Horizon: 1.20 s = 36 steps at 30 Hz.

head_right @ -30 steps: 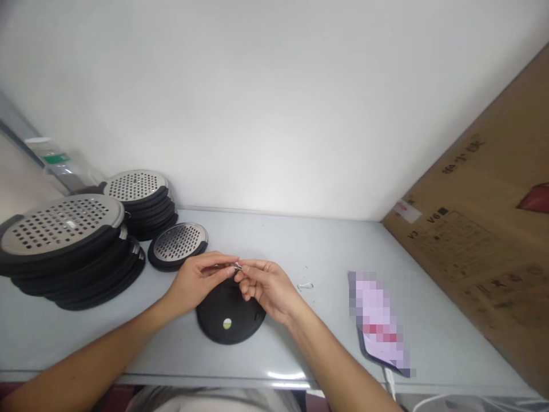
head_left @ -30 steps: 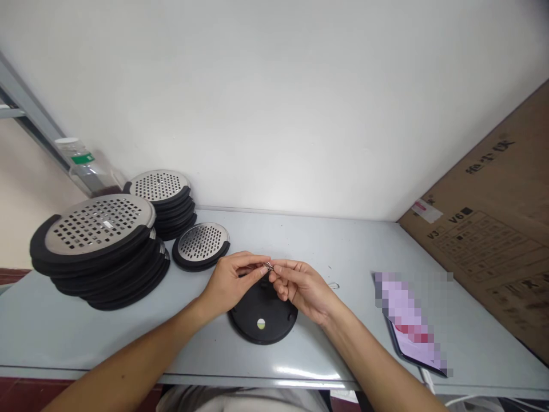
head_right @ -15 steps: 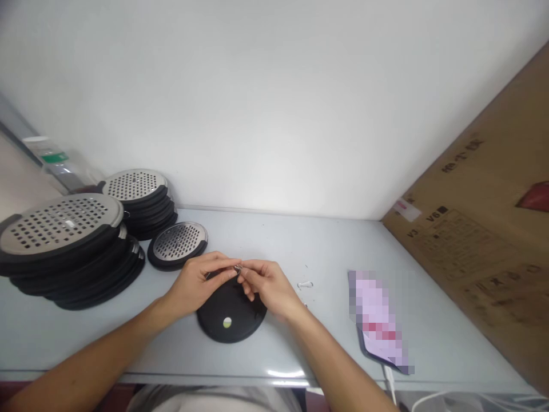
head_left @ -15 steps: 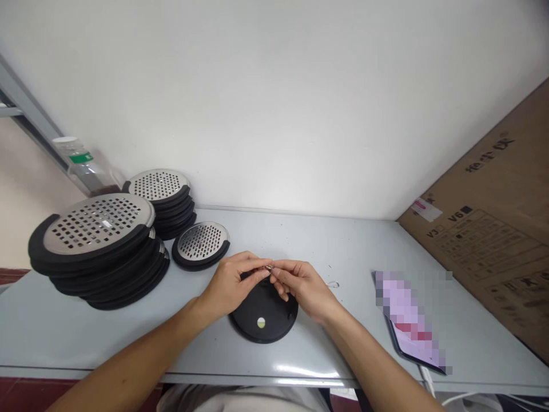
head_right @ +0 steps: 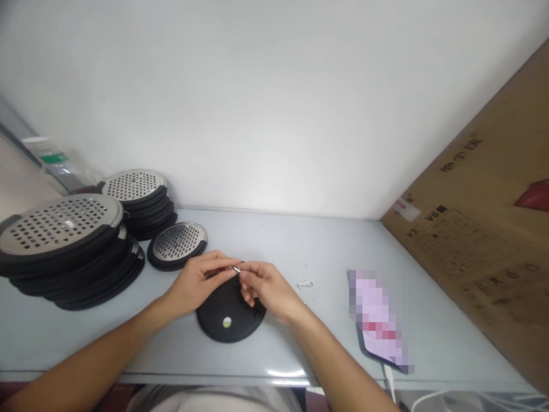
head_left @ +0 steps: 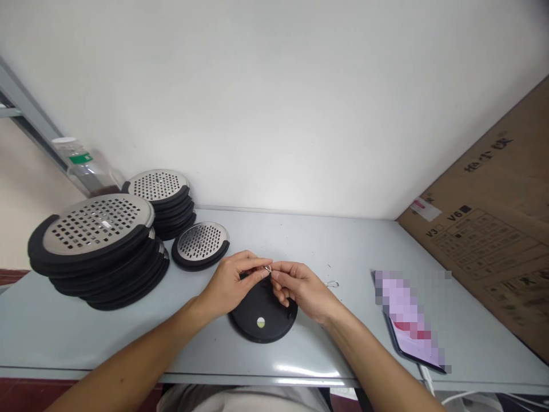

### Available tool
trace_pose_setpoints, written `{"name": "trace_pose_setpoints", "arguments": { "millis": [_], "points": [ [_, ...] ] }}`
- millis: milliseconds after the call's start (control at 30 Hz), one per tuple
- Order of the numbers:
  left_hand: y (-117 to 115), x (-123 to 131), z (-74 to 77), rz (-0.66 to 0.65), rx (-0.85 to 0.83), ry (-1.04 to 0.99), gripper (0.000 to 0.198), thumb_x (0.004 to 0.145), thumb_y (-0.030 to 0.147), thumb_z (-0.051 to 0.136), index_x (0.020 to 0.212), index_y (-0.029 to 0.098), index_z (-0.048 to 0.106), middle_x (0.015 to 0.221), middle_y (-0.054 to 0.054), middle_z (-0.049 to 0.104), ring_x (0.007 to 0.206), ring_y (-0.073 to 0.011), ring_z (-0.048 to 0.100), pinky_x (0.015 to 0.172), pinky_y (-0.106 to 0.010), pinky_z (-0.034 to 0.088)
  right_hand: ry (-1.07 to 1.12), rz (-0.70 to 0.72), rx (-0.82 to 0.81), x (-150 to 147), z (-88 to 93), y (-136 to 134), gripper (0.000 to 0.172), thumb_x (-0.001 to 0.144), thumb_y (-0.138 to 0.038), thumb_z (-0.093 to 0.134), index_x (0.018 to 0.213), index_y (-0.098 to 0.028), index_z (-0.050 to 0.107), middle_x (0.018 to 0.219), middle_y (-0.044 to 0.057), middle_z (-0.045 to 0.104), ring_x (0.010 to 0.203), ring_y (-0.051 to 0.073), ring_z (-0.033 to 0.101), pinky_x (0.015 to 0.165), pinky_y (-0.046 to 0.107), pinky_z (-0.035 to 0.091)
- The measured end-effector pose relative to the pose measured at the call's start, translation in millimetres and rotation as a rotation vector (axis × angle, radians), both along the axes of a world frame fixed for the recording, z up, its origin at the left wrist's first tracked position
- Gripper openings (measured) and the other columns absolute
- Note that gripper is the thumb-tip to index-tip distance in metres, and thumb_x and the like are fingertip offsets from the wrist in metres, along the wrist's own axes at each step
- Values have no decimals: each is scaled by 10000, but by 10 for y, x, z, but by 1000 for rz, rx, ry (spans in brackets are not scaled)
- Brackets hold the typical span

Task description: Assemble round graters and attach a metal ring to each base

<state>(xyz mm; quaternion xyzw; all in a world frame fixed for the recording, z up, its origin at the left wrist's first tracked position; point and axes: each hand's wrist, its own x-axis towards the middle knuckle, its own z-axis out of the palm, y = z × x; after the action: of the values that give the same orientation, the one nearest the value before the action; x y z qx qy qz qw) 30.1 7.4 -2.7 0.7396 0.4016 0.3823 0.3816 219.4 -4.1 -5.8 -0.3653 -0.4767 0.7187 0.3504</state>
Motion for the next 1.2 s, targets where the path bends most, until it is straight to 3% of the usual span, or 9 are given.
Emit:
{"name": "trace_pose_setpoints", "arguments": {
  "millis": [167, 500, 667, 933, 1200],
  "points": [
    [-1, 6, -20, -13, -10, -4, 252, 832, 190, 670, 1068, 249, 732, 908, -20, 678, 813, -135, 641, 726, -233, 511, -5, 9, -1, 12, -6, 7, 200, 856, -339, 618, 815, -147, 584, 606, -52, 427, 488, 69, 400, 450, 211, 295],
    [-12, -7, -41, -5, 62, 70, 245, 854, 186, 649, 1077, 255, 724, 917, -12, 683, 826, -133, 637, 748, -242, 508, -66, 16, 17, 25, -22, 0, 254, 884, -352, 585, 728, -159, 529, 587, -51, 383, 516, 74, 309, 490, 244, 212],
    [-3, -7, -46, -3, 84, 79, 250, 861, 191, 647, 1092, 254, 716, 930, -8, 679, 848, -130, 633, 778, -242, 506, -109, -4, 85, 28, 0, -13, 284, 899, -368, 556, 708, -160, 526, 580, -70, 264, 515, 76, 208, 479, 260, 133],
    [21, -20, -58, 2, 119, 56, 251, 862, 203, 653, 1101, 250, 714, 936, -12, 684, 856, -132, 639, 793, -245, 514, -314, -49, 311, -5, -6, -58, 306, 962, -389, 437, 813, -174, 595, 614, -56, 265, 532, 87, 228, 479, 237, 202],
    [2, -22, -37, -31, 138, 49, 264, 871, 183, 638, 1107, 274, 711, 956, -11, 684, 886, -135, 643, 818, -253, 519, -325, -83, 379, -6, -11, -70, 295, 963, -345, 436, 794, -175, 608, 615, -45, 337, 543, 90, 267, 495, 226, 247]
  ]
}}
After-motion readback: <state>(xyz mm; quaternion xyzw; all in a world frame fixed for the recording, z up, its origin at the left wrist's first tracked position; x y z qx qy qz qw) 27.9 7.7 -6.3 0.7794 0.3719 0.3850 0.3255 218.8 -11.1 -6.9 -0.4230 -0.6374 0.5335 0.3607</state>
